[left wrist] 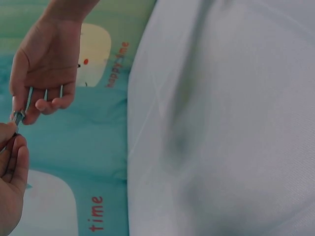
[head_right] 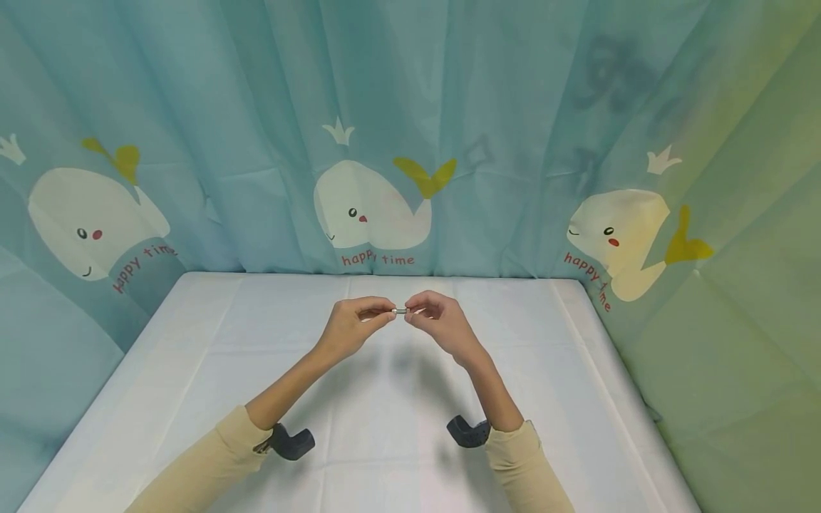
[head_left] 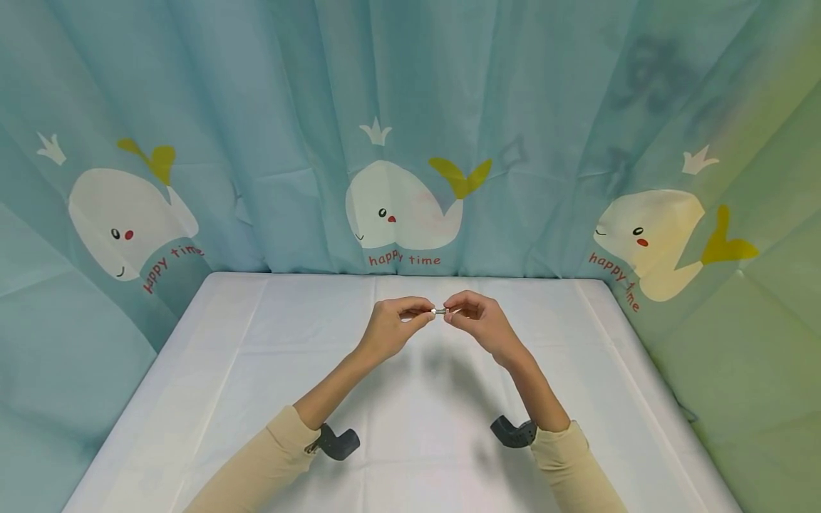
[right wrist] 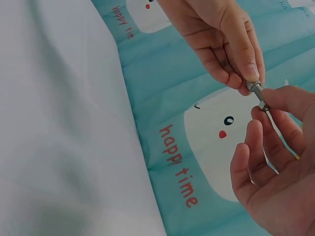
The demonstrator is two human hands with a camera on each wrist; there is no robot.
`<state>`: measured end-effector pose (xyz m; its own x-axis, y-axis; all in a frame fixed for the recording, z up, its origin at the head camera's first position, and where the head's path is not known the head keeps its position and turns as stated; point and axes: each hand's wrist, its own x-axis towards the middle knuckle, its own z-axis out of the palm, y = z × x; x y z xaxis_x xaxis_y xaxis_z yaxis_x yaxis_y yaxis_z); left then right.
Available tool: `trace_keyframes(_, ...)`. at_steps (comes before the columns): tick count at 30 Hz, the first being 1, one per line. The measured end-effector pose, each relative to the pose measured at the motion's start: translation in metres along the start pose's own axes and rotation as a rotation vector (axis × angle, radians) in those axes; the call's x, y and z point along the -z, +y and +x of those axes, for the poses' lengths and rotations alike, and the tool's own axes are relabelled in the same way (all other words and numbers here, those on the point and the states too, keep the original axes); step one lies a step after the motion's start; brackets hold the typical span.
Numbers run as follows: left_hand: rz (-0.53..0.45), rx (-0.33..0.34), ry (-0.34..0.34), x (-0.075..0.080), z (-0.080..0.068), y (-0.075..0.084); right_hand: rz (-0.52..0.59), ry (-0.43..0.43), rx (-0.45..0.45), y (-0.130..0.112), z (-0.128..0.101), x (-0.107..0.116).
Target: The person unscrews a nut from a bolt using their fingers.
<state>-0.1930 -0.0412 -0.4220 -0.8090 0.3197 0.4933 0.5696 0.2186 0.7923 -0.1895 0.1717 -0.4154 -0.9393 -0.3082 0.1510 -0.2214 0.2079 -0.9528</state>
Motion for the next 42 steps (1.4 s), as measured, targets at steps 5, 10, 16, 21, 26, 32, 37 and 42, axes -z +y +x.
trace_keyframes(5,-0.001,0.009,0.001,-0.0001,-0.0003,-0.0005,0.000,-0.007,0.017,-0.0004,-0.0007,-0.0003)
trace_keyframes(10,-0.001,0.003,0.006,-0.0001,-0.0006,-0.0003,0.034,-0.018,0.013,-0.0004,-0.0009,-0.0011)
trace_keyframes(16,0.004,-0.009,0.006,-0.0001,-0.0006,-0.0008,0.041,-0.010,-0.031,0.0004,0.0000,-0.0012)
trace_keyframes(21,0.002,-0.027,0.003,0.0002,-0.0001,-0.0002,0.012,0.008,-0.100,0.0008,0.0015,-0.0021)
trace_keyframes(26,-0.005,-0.020,0.000,0.0000,0.0002,-0.0001,0.023,0.007,-0.071,0.0005,0.0008,-0.0011)
trace_keyframes(32,-0.007,0.008,0.002,-0.0006,0.0004,-0.0006,0.033,-0.013,0.012,0.0014,-0.0002,0.0008)
trace_keyframes(37,0.002,0.012,0.002,-0.0006,-0.0001,-0.0005,0.028,-0.024,0.026,0.0016,-0.0006,0.0005)
trace_keyframes(42,0.004,0.019,-0.001,-0.0002,-0.0009,0.0009,0.051,-0.033,0.024,0.0020,-0.0011,-0.0004)
